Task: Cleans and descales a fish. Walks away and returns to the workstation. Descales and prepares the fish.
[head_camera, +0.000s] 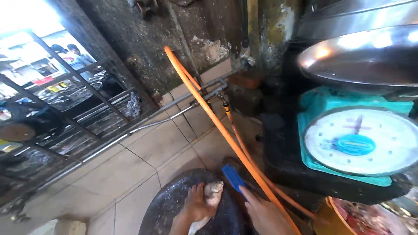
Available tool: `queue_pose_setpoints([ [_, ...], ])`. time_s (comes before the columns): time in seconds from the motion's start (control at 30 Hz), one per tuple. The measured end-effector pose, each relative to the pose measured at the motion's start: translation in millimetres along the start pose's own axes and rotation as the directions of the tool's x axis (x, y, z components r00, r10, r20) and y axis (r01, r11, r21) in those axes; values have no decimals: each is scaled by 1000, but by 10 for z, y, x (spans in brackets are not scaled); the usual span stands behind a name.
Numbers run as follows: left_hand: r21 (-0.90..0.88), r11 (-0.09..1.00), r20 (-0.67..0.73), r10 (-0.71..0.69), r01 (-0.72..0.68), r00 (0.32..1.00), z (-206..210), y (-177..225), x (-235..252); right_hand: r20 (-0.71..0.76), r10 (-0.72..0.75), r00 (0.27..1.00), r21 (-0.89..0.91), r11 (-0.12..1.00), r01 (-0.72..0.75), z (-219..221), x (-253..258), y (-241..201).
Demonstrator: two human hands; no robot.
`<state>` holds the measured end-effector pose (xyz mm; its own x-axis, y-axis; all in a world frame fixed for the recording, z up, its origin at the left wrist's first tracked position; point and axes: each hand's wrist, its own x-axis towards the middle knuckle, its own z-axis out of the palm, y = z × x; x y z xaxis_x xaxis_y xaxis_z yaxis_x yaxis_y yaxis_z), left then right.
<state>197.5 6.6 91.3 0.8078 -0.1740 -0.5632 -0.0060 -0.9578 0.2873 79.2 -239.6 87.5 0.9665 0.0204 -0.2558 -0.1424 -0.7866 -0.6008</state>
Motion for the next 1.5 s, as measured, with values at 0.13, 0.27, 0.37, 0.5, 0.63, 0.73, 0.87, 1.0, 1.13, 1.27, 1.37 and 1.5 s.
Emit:
queue_pose_setpoints([
  [0.13, -25, 999, -148, -48, 45, 988, 308, 17, -246, 156, -158, 975, -117, 977, 177, -186, 123, -95],
  [0.27, -27, 999, -342, 10, -21, 940, 584, -70, -525, 176, -324, 930, -138, 927, 349, -378, 9, -75],
  [0.37, 62, 998, -337, 18, 3, 941, 623, 79, -655, 342, -120, 932, -313, 921, 234, -611, 262, -91],
  [0.5, 62, 997, -308, -30, 52, 951, 631, 147, -716, 399, -157, 904, -188, 950, 248, -754, 233, -216],
  [0.63, -163, 985, 29, -54, 58, 998, 502, 5, -798, 312, -18, 950, -369, 919, 139, -599, 116, 60],
  [0.73, -153, 987, -97, 34, -49, 995, 705, -103, -1036, -18, -228, 974, -184, 958, 221, -189, -427, 329],
  [0.87, -2, 967, -502, 218, -254, 837, 1124, -205, -1075, -178, -376, 909, -197, 919, 341, 446, -783, 719],
  [1.0, 79, 959, -542, 269, -271, 796, 1153, -180, -1037, -358, -405, 841, -224, 912, 344, 583, -839, 784],
  [1.13, 89, 963, -526, 263, -255, 809, 1160, -161, -1063, -470, -314, 825, -245, 944, 220, 820, -897, 1050],
  [1.27, 98, 962, -555, 267, -257, 788, 1202, -148, -1035, -393, -401, 827, -287, 908, 304, 894, -1006, 777],
  [1.37, 94, 967, -557, 249, -238, 793, 1236, -159, -1026, -487, -376, 789, -333, 914, 230, 870, -827, 883],
  [1.5, 91, 966, -550, 252, -243, 796, 1233, -148, -998, -415, -449, 791, -360, 880, 311, 903, -883, 812],
])
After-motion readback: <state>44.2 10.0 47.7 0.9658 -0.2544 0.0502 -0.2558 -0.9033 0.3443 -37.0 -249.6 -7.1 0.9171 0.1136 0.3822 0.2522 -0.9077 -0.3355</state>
